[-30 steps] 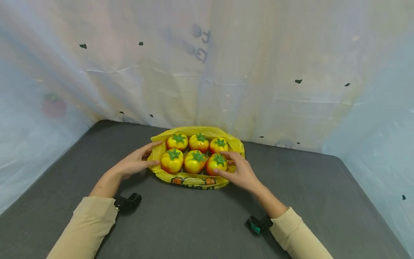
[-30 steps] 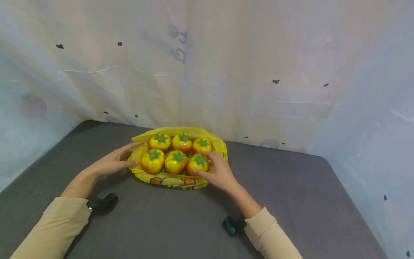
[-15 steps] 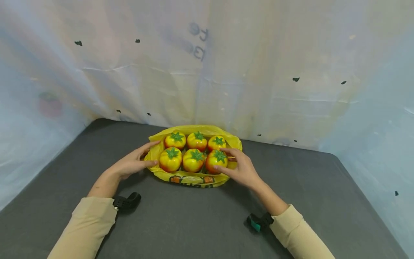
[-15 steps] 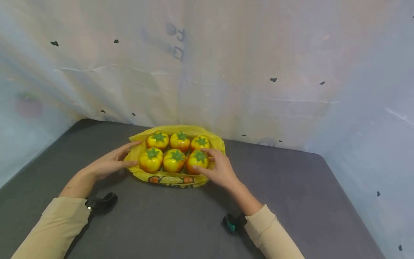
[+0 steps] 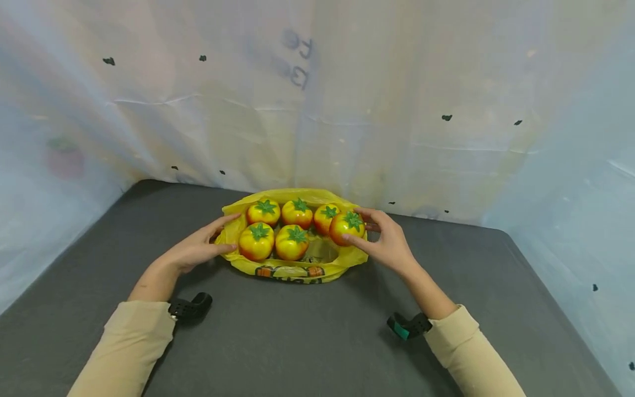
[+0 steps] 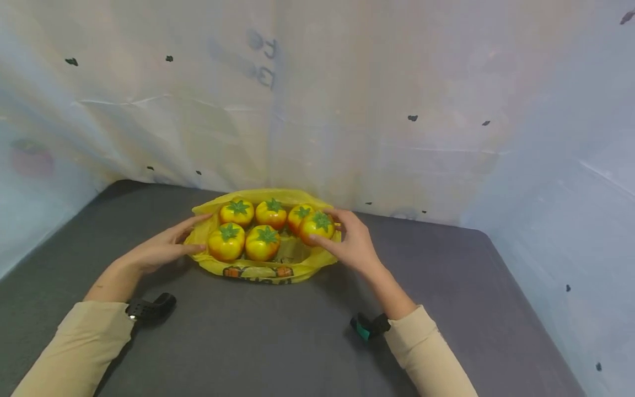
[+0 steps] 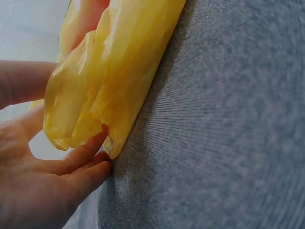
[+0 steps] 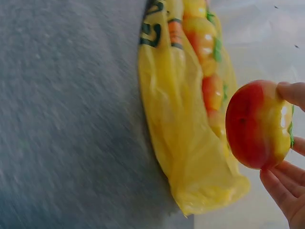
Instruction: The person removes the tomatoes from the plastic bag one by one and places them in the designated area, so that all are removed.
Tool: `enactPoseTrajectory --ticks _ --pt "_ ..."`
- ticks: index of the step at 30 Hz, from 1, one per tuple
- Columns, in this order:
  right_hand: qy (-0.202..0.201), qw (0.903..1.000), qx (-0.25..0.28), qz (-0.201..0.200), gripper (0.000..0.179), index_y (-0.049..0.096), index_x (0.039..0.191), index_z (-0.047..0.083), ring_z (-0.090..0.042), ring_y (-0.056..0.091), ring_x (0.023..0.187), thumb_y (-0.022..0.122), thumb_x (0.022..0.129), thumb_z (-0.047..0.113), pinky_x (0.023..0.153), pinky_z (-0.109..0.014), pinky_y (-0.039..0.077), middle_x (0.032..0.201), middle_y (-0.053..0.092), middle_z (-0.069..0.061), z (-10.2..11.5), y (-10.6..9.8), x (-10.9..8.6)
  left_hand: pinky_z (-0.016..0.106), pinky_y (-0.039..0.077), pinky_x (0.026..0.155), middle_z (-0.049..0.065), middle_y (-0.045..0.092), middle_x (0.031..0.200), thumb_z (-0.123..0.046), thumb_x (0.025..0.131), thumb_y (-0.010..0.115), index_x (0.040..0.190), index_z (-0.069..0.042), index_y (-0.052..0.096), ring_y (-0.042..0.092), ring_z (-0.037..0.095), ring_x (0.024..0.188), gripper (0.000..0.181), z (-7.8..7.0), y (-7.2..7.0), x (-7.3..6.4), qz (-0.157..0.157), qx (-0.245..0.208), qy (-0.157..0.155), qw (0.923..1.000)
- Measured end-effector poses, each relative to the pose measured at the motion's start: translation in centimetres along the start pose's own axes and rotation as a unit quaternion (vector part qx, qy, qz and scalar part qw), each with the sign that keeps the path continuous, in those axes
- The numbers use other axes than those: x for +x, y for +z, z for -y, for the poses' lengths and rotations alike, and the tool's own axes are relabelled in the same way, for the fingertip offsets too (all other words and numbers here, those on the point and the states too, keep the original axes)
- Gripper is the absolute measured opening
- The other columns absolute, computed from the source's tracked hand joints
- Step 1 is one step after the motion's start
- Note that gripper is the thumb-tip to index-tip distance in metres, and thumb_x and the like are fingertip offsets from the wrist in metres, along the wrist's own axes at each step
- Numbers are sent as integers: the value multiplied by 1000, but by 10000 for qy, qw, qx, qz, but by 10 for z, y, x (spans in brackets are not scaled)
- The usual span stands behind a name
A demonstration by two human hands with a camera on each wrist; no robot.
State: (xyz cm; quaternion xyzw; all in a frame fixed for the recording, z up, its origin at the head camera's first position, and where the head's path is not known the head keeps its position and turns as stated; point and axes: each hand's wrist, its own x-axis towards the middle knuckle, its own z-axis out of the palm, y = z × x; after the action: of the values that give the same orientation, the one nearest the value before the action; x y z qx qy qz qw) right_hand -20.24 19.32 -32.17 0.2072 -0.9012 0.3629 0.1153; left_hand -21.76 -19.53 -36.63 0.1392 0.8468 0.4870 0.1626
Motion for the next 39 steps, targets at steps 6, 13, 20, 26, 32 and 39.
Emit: enactPoseTrajectory --ticks 6,13,20,26,32,39 --pt "231 9996 -101 -150 58 54 135 12 -29 57 115 76 83 27 95 -46 49 131 55 -12 -2 -16 -1 72 20 102 24 -3 159 -28 94 62 156 -27 9 2 52 142 81 1 0 1 82 -114 46 9999" --pt "495 9980 -283 -279 61 53 136 13 -30 57 115 76 83 30 95 -45 49 130 55 -13 -9 -27 -1 73 20 101 23 -3 159 -29 94 62 156 -26 9 1 52 142 82 2 0 0 73 -67 119 9999" --pt "824 9955 -196 -428 62 51 138 9 -31 54 119 74 84 31 96 -45 48 133 53 -15 -22 -35 -1 74 20 101 23 -4 159 -29 94 62 156 -26 8 0 52 142 82 1 1 0 42 23 85 10000" --pt "965 9942 -214 -416 62 49 139 9 -32 52 121 73 86 32 96 -47 47 134 52 -15 -33 -39 -1 75 18 100 23 -5 159 -29 94 62 156 -25 7 -3 52 142 83 0 1 -1 55 5 75 10000" --pt "1233 9912 -227 -427 63 49 139 9 -33 50 123 72 86 34 98 -49 45 136 51 -17 -41 -41 -2 75 18 100 23 -7 159 -29 94 62 156 -27 6 -3 53 141 84 1 1 -1 109 -27 21 9999" --pt "1343 9896 -332 -394 63 49 139 7 -35 51 122 71 87 34 98 -48 46 134 52 -20 -53 -38 1 75 19 99 23 -7 159 -29 94 62 156 -28 6 -3 53 141 84 1 0 -1 106 -64 -1 9999"
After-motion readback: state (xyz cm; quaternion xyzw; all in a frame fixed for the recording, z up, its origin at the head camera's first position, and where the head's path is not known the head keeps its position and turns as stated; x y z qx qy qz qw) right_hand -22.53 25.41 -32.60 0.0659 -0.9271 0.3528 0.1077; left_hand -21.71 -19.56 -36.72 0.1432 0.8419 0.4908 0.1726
